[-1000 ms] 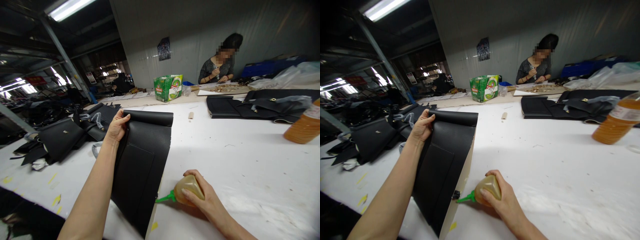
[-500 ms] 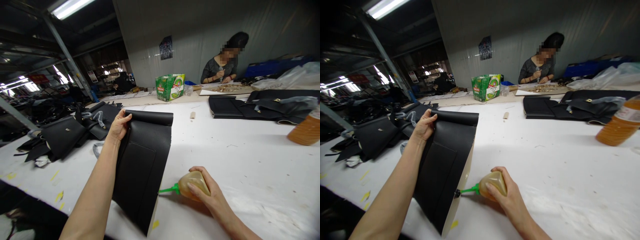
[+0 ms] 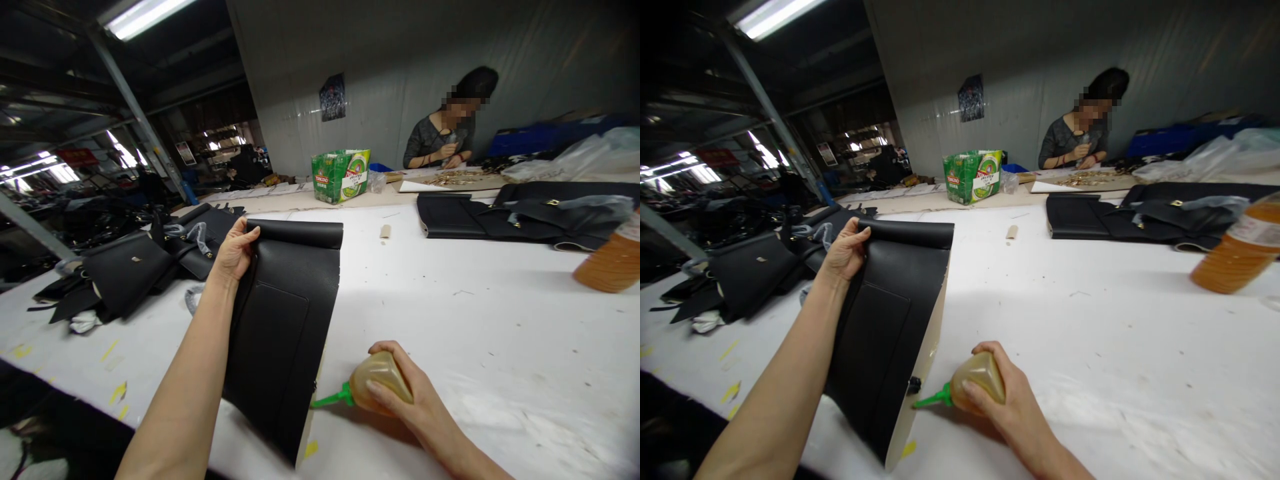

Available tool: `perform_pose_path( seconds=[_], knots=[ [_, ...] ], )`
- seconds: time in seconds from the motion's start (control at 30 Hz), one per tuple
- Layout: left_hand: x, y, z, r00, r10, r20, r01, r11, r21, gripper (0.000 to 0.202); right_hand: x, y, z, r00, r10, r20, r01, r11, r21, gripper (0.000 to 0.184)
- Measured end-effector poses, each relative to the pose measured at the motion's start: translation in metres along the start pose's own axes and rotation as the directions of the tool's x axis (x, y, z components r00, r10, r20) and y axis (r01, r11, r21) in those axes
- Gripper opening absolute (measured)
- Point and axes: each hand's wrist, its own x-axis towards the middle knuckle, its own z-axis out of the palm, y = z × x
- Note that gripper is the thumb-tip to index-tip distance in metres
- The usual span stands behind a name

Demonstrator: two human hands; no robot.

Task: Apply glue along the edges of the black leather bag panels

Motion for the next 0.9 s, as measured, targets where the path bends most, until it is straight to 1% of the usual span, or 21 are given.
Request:
perform_pose_path(
  seconds=[0.1, 0.13, 0.2, 0.3, 0.37, 0.47, 0.5, 0.57, 0.63, 0.7, 0.73, 0.8, 0.9],
  knots=[
    [0.001, 0.0, 0.0, 1.0, 0.005, -0.008, -0.005, 1.0, 0.002, 0.036, 0.002, 0.0, 0.0, 0.996, -0.012, -0.092, 0.01, 1.0, -0.02, 0.04],
    [0.001, 0.0, 0.0, 1.0, 0.007, -0.009, -0.007, 1.0, 0.004, 0.036, 0.002, 0.0, 0.0, 0.994, -0.017, -0.104, 0.014, 0.999, -0.036, 0.04],
    [0.001, 0.001, 0.0, 1.0, 0.008, -0.007, -0.008, 1.0, 0.007, 0.036, 0.002, 0.0, 0.002, 0.997, -0.026, -0.068, 0.023, 0.999, -0.047, 0.039],
    [0.001, 0.001, -0.001, 1.0, 0.008, -0.005, -0.008, 1.0, 0.009, 0.036, 0.0, 0.0, 0.005, 0.999, -0.017, 0.035, 0.018, 1.0, -0.018, 0.037],
    [0.001, 0.001, -0.002, 1.0, 0.009, -0.008, -0.009, 1.0, 0.008, 0.035, 0.0, 0.001, 0.005, 1.0, -0.004, 0.023, 0.004, 1.0, -0.001, 0.037],
    [0.002, 0.001, -0.003, 1.0, 0.013, -0.017, -0.012, 1.0, 0.007, 0.033, 0.002, 0.0, 0.004, 0.997, -0.026, -0.07, 0.024, 0.999, -0.026, 0.038],
    [0.002, 0.002, -0.003, 1.0, 0.012, -0.019, -0.012, 1.0, 0.008, 0.033, 0.003, -0.001, 0.004, 0.997, -0.035, -0.074, 0.032, 0.999, -0.042, 0.038],
    [0.002, 0.002, -0.003, 1.0, 0.01, -0.017, -0.01, 1.0, 0.011, 0.033, 0.002, -0.003, 0.006, 0.999, -0.036, -0.017, 0.035, 0.998, -0.048, 0.037],
    [0.002, 0.001, -0.003, 1.0, 0.008, -0.012, -0.008, 1.0, 0.014, 0.033, 0.0, -0.003, 0.009, 0.997, -0.018, 0.075, 0.018, 1.0, 0.003, 0.036],
    [0.002, 0.001, -0.004, 1.0, 0.003, -0.003, -0.003, 1.0, 0.021, 0.033, -0.003, -0.002, 0.01, 0.992, 0.007, 0.127, -0.02, 0.995, 0.097, 0.038],
    [0.002, 0.001, -0.005, 1.0, 0.0, 0.001, 0.0, 1.0, 0.026, 0.033, -0.003, -0.001, 0.009, 0.993, 0.028, 0.119, -0.046, 0.987, 0.151, 0.04],
    [0.003, 0.004, -0.005, 1.0, -0.007, 0.009, 0.007, 0.999, 0.037, 0.032, -0.003, 0.002, 0.002, 0.995, 0.097, 0.035, -0.103, 0.957, 0.273, 0.041],
    [0.01, 0.02, -0.004, 1.0, 0.021, 0.008, -0.021, 0.999, 0.039, 0.031, 0.0, 0.003, -0.014, 0.97, 0.224, -0.093, -0.153, 0.862, 0.483, 0.041]
  ],
)
